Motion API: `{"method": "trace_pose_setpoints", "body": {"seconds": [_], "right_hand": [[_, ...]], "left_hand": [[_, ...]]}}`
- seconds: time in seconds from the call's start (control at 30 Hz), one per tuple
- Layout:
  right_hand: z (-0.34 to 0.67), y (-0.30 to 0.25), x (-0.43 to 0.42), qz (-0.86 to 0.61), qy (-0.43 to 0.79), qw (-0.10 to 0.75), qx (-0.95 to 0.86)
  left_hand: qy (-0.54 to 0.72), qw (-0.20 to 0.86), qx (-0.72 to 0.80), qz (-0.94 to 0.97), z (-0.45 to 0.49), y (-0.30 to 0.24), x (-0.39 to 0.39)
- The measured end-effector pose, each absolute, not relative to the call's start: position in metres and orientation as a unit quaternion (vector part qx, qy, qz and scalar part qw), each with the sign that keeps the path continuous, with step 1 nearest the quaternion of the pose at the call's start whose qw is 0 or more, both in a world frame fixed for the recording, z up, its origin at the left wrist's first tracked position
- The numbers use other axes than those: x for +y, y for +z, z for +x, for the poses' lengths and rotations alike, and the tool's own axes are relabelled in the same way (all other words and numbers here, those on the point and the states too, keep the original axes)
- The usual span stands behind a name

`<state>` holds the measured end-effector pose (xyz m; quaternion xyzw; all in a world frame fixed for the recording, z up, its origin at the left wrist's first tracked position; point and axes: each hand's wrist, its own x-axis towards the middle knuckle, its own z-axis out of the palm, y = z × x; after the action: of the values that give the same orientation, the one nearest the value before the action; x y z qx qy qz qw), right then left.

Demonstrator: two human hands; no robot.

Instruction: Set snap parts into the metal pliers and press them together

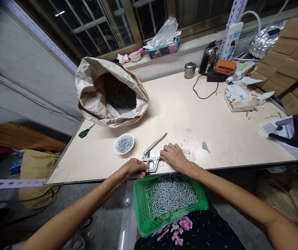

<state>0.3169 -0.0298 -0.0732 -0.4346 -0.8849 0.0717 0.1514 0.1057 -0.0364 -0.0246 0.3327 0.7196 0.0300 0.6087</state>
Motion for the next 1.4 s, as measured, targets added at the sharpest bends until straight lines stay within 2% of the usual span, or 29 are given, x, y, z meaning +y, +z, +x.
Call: {"method": "trace_pose_setpoints", "body": {"seconds": [0.3, 0.47, 0.6, 1.0, 1.1, 1.2, 1.27, 1.4], "right_hand": [[0.331, -0.056, -0.019, -0.384, 0.146, 0.131, -0.902], [0.335, -0.059, 0.011, -0.362, 0.172, 0.041, -0.915], [0.334, -0.061, 0.027, -0.347, 0.176, 0.015, -0.921], [0.332, -0.052, 0.029, -0.327, 0.130, 0.064, -0.934], [0.331, -0.054, 0.025, -0.328, 0.129, 0.077, -0.933], [0.330, -0.057, 0.017, -0.330, 0.136, 0.101, -0.929], [0.329, -0.057, 0.012, -0.335, 0.142, 0.109, -0.925], [0.335, -0.054, 0.006, -0.354, 0.151, 0.102, -0.917]], "left_hand": [[0.022, 0.610, 0.720, 0.330, 0.107, -0.022, -0.039], [0.019, 0.605, 0.722, 0.335, 0.107, -0.023, -0.040], [0.022, 0.603, 0.724, 0.335, 0.107, -0.023, -0.040], [0.011, 0.597, 0.725, 0.342, 0.106, -0.021, -0.040], [-0.023, 0.504, 0.733, 0.456, 0.107, -0.017, -0.048], [-0.007, 0.274, 0.694, 0.666, 0.118, -0.012, -0.053], [0.015, 0.168, 0.623, 0.764, 0.130, -0.013, -0.050], [-0.010, 0.135, 0.499, 0.856, 0.148, -0.023, -0.026]]}}
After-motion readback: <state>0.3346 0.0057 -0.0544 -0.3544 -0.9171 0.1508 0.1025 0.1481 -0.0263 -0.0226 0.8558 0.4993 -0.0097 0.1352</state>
